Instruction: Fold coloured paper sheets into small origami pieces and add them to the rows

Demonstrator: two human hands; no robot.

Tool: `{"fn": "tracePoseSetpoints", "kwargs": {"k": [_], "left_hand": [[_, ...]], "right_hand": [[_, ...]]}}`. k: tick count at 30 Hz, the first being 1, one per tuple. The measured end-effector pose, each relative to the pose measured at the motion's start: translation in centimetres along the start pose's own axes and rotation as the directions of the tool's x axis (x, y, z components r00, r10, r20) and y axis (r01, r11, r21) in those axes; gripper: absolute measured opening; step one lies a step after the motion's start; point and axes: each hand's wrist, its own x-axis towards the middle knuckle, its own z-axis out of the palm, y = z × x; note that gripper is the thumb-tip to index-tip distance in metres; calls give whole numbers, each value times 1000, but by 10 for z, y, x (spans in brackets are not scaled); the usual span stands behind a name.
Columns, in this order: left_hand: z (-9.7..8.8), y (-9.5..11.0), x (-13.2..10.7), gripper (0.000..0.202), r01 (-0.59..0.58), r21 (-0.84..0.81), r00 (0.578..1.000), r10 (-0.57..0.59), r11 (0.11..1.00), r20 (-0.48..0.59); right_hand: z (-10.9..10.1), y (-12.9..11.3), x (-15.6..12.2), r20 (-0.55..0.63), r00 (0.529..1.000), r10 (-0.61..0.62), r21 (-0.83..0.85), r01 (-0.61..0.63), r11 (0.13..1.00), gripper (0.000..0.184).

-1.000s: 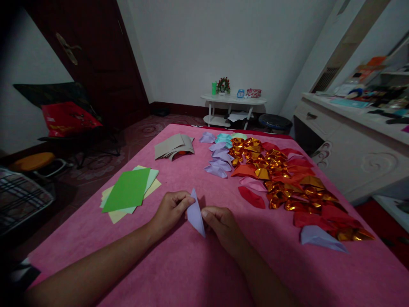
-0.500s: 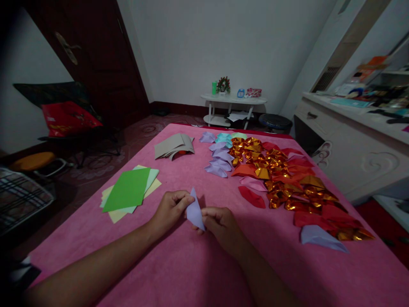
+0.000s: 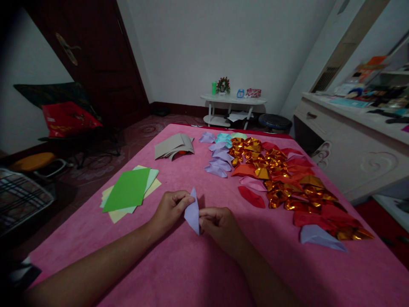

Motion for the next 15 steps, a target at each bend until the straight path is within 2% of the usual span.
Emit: {"fn": "tracePoseSetpoints", "kwargs": {"k": [4, 7, 9, 15], "left_hand": [[0, 3, -1, 35, -69, 124, 996, 75, 990, -43], [1, 5, -3, 34, -116, 180, 990, 129, 977, -63], [1, 6, -4, 30, -139, 175, 986, 154, 975, -71], [3, 3, -2, 13, -191, 70, 979, 195, 979, -54]], "right_hand": [[2, 4, 2, -36, 999, 18, 43, -17, 999, 15], [4, 4, 3, -72, 997, -10, 46, 13, 999, 24], [6, 3, 3, -88, 996, -33, 29, 36, 999, 30], [9, 9, 6, -180, 984, -12, 49, 21, 999, 23]]}}
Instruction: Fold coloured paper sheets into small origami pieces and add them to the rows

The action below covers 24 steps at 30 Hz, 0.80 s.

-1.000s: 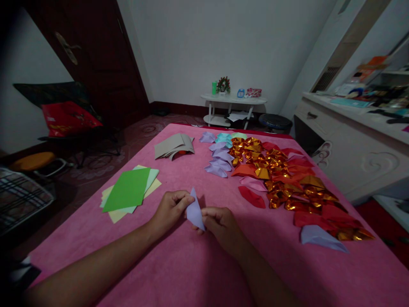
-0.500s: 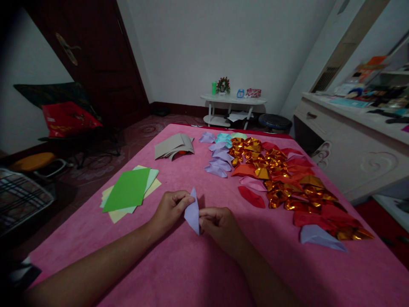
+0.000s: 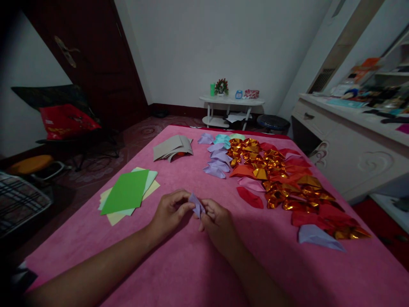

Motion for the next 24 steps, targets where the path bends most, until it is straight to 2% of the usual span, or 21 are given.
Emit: {"fn": "tracePoseSetpoints", "kwargs": {"k": [5, 8, 11, 15, 17, 20, 24], "left_hand": [[1, -1, 3, 15, 30, -50, 1000, -30, 998, 5], [1, 3, 2, 22, 33, -30, 998, -31, 999, 61], [2, 5, 2, 31, 77, 10, 993, -78, 997, 91], [4, 1, 3, 16, 96, 110, 992, -104, 989, 72], [4, -2, 3, 11, 84, 140, 993, -94, 987, 67], [3, -2, 2, 15, 85, 216, 995, -96, 973, 38], [-3, 3, 1, 18, 109, 481, 988, -146, 870, 40]], "right_hand": [[-5, 7, 1, -249, 969, -13, -168, -30, 985, 17], [-9, 6, 1, -343, 937, -71, -320, -46, 946, 14], [-9, 1, 0, -339, 919, -203, -500, 7, 866, 12], [-6, -5, -3, -296, 897, -329, -601, 93, 794, 11], [-5, -6, -4, -304, 887, -348, -605, 103, 790, 11], [-7, -5, -6, -334, 872, -357, -592, 101, 800, 10], [-11, 0, -6, -349, 868, -352, -569, 102, 816, 10]]}}
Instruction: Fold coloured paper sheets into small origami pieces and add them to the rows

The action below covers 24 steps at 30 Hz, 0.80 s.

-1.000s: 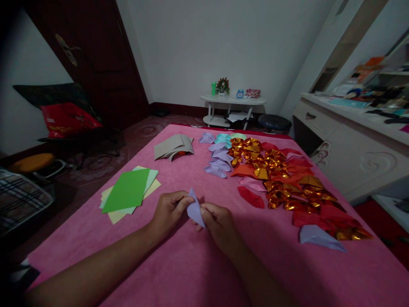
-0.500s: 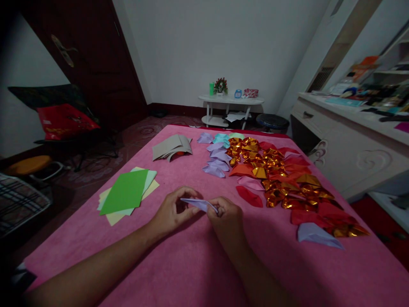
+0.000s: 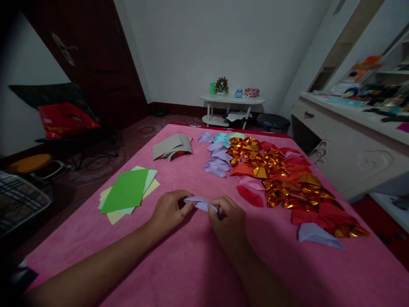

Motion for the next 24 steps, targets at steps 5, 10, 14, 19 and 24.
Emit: {"fn": "tracePoseSetpoints", "kwargs": {"k": [5, 10, 14, 19, 24], "left_hand": [[-5, 2, -2, 28, -62, 241, 997, 50, 968, 54], [-4, 1, -4, 30, -116, 309, 991, 88, 944, 103], [-5, 2, -4, 42, -135, 342, 988, 100, 930, 117], [-4, 1, -2, 49, -136, 372, 988, 101, 918, 114], [-2, -3, -1, 52, -143, 365, 987, 105, 920, 123]], "right_hand": [[3, 11, 5, 70, 989, 128, -26, -127, 992, 11], [1, 11, 7, 144, 989, 42, -274, -1, 962, 30], [-1, 8, 4, 224, 974, -17, -477, 125, 870, 35], [-2, 3, 3, 314, 949, -30, -630, 232, 741, 36], [-2, -1, 1, 349, 936, -48, -660, 282, 697, 37]]}}
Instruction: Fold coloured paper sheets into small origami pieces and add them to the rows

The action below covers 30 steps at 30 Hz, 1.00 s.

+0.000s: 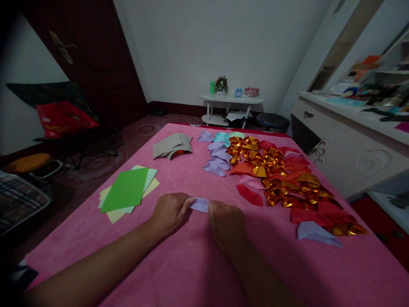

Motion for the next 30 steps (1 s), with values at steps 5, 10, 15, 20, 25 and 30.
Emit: {"fn": "tracePoseSetpoints", "kwargs": {"k": [5, 10, 15, 20, 25, 30], "left_hand": [[1, -1, -1, 54, -48, -1, 999, 48, 999, 16], [3, 1, -3, 50, -117, -26, 993, 117, 993, 20], [4, 2, -3, 51, -80, -153, 997, 82, 985, 10], [5, 0, -1, 56, 48, -317, 999, -46, 947, 12], [5, -2, -1, 61, 93, -474, 994, -105, 875, 1], [5, -1, -3, 55, -24, -424, 999, 32, 905, 11]], "right_hand": [[4, 2, 0, -31, 998, -48, 44, 49, 998, 41], [4, 3, 2, -70, 996, -52, 52, 56, 997, 44], [4, 1, 2, -37, 999, -18, -6, 18, 1000, 41], [1, -3, 0, 2, 997, -71, 66, 71, 995, 44], [0, -7, -1, 18, 997, -80, 144, 76, 987, 42], [4, -3, -1, -13, 995, 101, 349, -90, 933, 45]]}}
